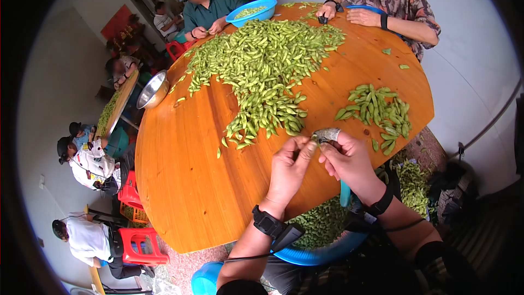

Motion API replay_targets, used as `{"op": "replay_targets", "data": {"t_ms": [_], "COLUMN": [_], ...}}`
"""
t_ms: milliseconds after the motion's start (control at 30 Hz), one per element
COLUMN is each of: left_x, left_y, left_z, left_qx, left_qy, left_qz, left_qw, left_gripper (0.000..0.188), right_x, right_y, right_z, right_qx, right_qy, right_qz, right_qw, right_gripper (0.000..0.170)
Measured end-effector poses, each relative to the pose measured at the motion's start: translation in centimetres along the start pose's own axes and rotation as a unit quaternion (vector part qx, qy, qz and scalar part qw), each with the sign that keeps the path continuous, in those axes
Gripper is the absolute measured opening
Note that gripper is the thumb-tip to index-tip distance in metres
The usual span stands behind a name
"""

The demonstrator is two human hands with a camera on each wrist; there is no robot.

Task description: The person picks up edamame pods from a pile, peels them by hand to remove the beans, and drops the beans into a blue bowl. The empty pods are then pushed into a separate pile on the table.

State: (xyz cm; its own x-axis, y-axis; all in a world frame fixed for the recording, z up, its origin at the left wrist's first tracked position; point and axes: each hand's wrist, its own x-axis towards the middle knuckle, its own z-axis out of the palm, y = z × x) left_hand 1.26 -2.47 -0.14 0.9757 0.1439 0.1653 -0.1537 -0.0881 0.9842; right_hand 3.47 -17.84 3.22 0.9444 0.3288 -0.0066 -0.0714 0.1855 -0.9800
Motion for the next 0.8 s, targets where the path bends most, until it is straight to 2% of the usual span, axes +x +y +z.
{"op": "replay_targets", "data": {"t_ms": [33, 67, 100, 167, 267, 333, 367, 433, 500, 567, 733, 800], "left_x": [0.2, 0.2, 0.2, 0.1, 0.2, 0.1, 0.0, 0.2, 0.5, 0.3, 0.5, 0.6], "left_y": [-0.5, -0.5, -0.4, -0.5, -0.7, 0.0, 0.3, 0.8, 0.7, 0.5, 0.6, 0.2], "left_z": [0.2, 0.1, -0.1, -0.1, -0.2, -0.3, -0.4, -0.6, -0.7, -0.7, -0.4, -0.4], "left_qx": [-0.004, -0.003, -0.025, -0.046, -0.028, -0.059, -0.058, -0.166, -0.203, -0.241, -0.19, -0.174], "left_qy": [-0.008, -0.008, -0.026, -0.045, -0.055, -0.076, -0.076, -0.071, -0.069, -0.064, -0.052, -0.035], "left_qz": [0.034, 0.034, 0.02, 0.001, -0.005, -0.068, -0.068, -0.139, -0.151, -0.171, -0.167, -0.148], "left_qw": [0.999, 0.999, 0.999, 0.998, 0.998, 0.993, 0.993, 0.974, 0.965, 0.953, 0.966, 0.973], "left_gripper": [0.018, 0.018, 0.016, 0.014, 0.012, 0.011, 0.011, 0.012, 0.012, 0.013, 0.017, 0.017], "right_x": [-0.1, -0.2, -0.3, -0.3, 0.2, 0.4, 0.5, 1.1, 1.7, 1.3, 0.5, 0.2], "right_y": [-0.1, -0.1, -0.5, -1.3, -0.2, 0.6, 0.8, 1.3, 1.7, 1.4, 0.3, -1.8], "right_z": [0.0, -0.1, -0.3, -0.8, -2.1, -2.5, -2.6, -2.8, -3.0, -2.9, -3.1, -3.4], "right_qx": [0.027, 0.055, 0.055, 0.144, 0.205, 0.22, 0.242, 0.264, 0.35, 0.33, 0.285, 0.188], "right_qy": [-0.019, -0.038, -0.037, -0.068, -0.099, -0.111, -0.127, -0.144, -0.166, -0.163, -0.151, -0.065], "right_qz": [0.013, 0.027, 0.028, 0.122, 0.167, 0.174, 0.184, 0.19, 0.245, 0.232, 0.182, 0.103], "right_qw": [0.999, 0.997, 0.997, 0.98, 0.959, 0.953, 0.944, 0.935, 0.889, 0.9, 0.929, 0.975], "right_gripper": [0.015, 0.015, 0.015, 0.018, 0.018, 0.019, 0.019, 0.02, 0.02, 0.021, 0.022, 0.02]}}
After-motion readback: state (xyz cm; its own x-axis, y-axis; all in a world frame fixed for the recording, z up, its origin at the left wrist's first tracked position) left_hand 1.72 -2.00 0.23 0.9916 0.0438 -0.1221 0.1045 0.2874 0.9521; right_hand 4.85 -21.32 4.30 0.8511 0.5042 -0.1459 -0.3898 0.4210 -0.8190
